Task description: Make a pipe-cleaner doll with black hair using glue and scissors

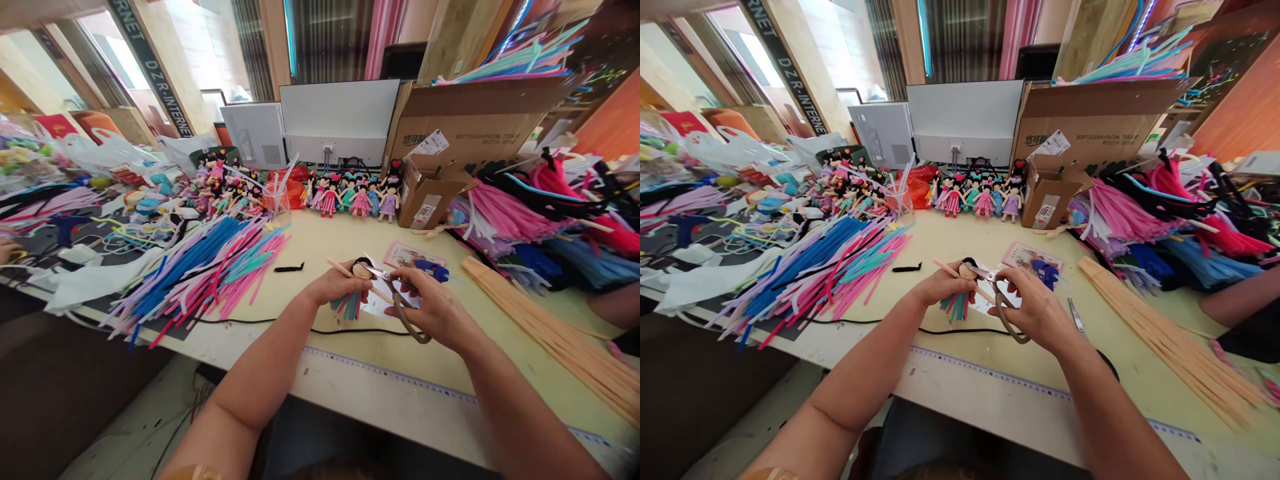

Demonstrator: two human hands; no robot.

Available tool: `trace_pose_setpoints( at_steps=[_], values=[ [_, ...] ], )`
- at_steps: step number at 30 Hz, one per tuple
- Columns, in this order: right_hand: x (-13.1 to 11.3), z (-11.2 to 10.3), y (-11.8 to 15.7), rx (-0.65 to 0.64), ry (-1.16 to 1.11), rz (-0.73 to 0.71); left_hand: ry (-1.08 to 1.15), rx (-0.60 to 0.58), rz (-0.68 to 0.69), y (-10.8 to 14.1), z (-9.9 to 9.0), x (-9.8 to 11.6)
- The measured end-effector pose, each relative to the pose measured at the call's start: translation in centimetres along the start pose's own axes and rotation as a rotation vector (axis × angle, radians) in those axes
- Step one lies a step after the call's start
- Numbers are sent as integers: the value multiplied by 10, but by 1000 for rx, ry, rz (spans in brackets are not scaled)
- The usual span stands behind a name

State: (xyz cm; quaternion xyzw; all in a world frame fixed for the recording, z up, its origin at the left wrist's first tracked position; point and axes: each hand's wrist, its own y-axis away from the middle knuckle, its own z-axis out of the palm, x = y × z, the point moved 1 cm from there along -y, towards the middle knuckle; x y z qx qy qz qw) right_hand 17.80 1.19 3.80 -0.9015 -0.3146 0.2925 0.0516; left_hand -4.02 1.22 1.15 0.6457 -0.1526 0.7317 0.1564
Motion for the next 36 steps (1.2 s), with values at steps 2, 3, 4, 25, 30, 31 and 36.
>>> trace_pose_setpoints(
  at_steps=[2,3,4,25,30,31,36],
  values=[
    [0,0,0,3,-10,10,-2,3,-2,0,0,1],
    [0,0,0,4,-16,14,1,6,-5,1,0,2],
    [0,0,0,7,-23,16,4,8,-8,1,0,2],
    [0,0,0,71,19,49,1,1,-3,2,-4,4],
    [-1,-2,1,84,102,-11,-17,-8,-31,2,-1,4],
    [-1,-2,1,80,108,-17,-21,-6,-32,2,-1,4],
    [0,-3,2,78,86,-15,-39,-14,-37,1,-2,2]
  ],
)
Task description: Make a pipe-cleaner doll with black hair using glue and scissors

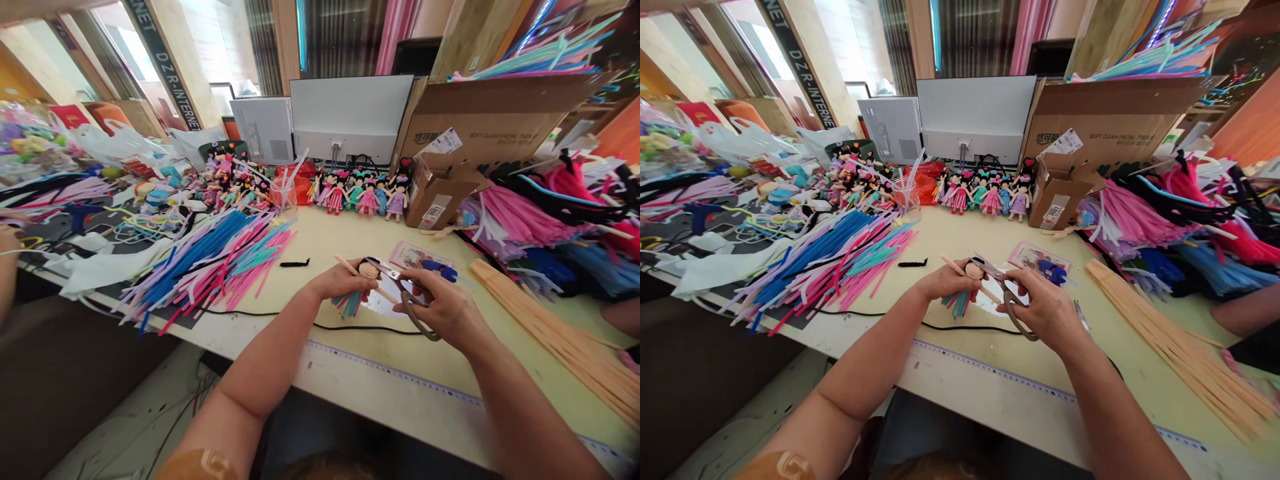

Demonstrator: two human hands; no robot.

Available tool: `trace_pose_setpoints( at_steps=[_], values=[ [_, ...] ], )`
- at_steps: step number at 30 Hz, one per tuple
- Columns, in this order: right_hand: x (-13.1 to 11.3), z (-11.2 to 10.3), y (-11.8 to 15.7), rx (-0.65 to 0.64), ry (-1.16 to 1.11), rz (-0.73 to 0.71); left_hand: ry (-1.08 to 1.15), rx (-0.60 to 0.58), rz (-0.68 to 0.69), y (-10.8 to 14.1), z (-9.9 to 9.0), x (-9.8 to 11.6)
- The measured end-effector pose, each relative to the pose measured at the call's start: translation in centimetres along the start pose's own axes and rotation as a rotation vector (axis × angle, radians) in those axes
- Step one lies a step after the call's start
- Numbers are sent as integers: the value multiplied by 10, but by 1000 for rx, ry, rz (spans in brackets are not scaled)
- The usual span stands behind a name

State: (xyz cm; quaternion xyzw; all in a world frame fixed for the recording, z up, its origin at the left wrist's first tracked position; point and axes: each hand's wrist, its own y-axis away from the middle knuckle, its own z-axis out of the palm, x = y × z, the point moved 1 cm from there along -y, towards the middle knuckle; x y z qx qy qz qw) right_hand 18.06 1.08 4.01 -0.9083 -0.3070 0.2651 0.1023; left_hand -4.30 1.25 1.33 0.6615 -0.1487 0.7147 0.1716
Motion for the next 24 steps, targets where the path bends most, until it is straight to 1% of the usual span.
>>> trace_pose_setpoints(
  at_steps=[6,9,14,18,24],
  values=[
    [2,0,-1,19,-10,42,-51,-11,-13,1,-3,-1],
    [4,-1,-1,-20,5,53,-68,-12,-25,1,-4,-1],
    [6,-2,-1,-60,45,8,-105,-9,-44,0,-5,-3],
    [4,-2,-2,-93,51,25,-117,-14,-44,-1,-5,-5],
    [2,-2,-1,-95,17,45,-160,-19,-56,0,-4,-3]
  ],
)
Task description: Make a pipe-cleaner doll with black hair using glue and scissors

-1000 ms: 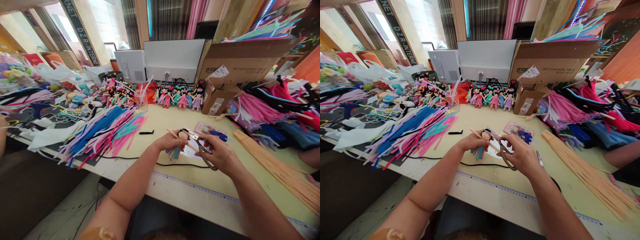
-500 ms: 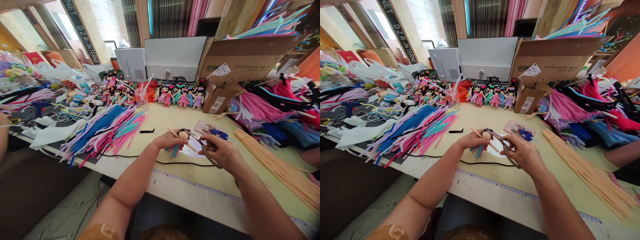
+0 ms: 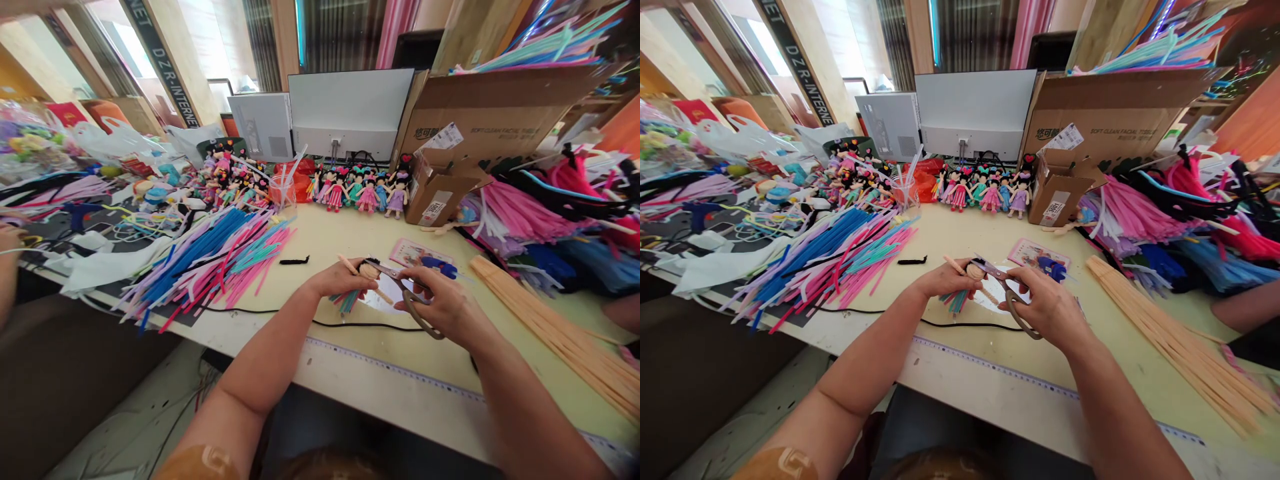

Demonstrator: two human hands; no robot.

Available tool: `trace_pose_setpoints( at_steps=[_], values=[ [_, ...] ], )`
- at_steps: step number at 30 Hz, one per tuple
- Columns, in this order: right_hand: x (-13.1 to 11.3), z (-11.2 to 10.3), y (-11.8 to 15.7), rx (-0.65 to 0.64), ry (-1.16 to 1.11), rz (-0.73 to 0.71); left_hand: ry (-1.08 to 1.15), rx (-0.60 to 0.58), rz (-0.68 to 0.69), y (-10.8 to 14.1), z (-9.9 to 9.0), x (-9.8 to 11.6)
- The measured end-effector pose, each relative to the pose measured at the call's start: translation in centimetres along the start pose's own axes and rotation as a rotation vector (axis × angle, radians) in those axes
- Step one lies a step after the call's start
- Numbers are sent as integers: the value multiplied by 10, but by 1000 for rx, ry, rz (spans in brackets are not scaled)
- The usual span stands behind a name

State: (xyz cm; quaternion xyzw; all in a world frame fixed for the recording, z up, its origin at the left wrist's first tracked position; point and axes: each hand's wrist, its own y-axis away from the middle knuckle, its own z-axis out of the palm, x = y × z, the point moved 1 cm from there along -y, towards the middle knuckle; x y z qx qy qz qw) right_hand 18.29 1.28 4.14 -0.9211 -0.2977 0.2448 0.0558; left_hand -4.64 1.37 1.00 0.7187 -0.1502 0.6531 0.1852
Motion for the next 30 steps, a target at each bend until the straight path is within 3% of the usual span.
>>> trace_pose_setpoints(
  at_steps=[7,23,30],
  values=[
    [-1,-1,0,-8,1,25,-40,11,-16,1,1,3],
    [1,-4,2,19,43,-67,-78,-7,-44,2,0,4],
    [4,-2,2,23,69,-26,-52,-13,-49,3,-1,4]
  ],
)
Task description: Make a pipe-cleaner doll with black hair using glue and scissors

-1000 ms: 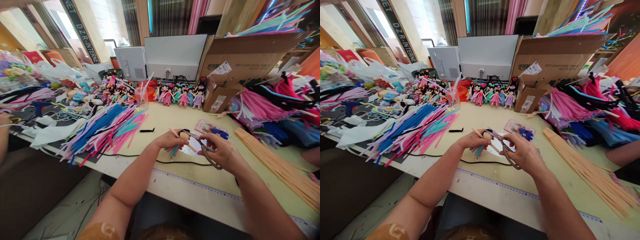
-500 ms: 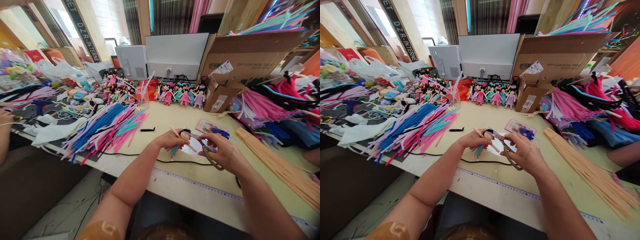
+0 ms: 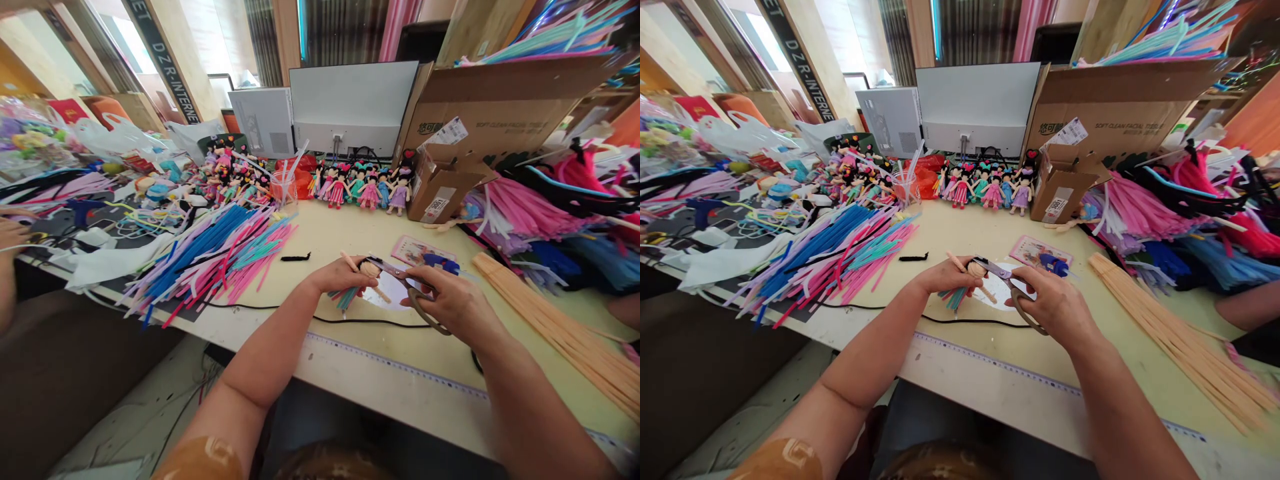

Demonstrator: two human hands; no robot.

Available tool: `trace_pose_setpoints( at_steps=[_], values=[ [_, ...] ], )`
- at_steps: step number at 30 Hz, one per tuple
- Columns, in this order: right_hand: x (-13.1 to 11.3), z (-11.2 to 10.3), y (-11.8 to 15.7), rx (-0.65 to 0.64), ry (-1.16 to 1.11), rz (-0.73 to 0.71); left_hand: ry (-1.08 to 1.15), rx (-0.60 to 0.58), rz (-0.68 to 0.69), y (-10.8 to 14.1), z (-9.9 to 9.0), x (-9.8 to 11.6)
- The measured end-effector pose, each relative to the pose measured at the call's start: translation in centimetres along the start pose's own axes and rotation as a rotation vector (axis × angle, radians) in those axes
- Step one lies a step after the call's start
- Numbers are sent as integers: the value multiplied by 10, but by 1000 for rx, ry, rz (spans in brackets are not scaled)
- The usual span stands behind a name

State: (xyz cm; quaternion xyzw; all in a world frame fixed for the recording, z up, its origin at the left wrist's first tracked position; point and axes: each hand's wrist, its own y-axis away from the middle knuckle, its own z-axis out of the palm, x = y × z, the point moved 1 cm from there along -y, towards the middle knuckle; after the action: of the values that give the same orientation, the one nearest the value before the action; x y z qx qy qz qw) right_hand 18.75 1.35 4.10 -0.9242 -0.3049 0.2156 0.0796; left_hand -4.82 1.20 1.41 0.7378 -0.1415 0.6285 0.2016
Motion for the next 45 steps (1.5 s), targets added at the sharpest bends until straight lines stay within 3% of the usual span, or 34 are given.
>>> trace_pose_setpoints(
  at_steps=[5,20,37,45],
  values=[
    [1,3,0,19,0,42,9,31,-19,2,1,3],
    [-2,-1,-3,-7,0,-62,-149,77,-2,2,-1,3],
    [-1,0,-3,-9,-39,-31,-149,89,-38,6,3,10],
    [1,6,-3,1,-56,66,-116,77,-5,1,2,6]
  ],
)
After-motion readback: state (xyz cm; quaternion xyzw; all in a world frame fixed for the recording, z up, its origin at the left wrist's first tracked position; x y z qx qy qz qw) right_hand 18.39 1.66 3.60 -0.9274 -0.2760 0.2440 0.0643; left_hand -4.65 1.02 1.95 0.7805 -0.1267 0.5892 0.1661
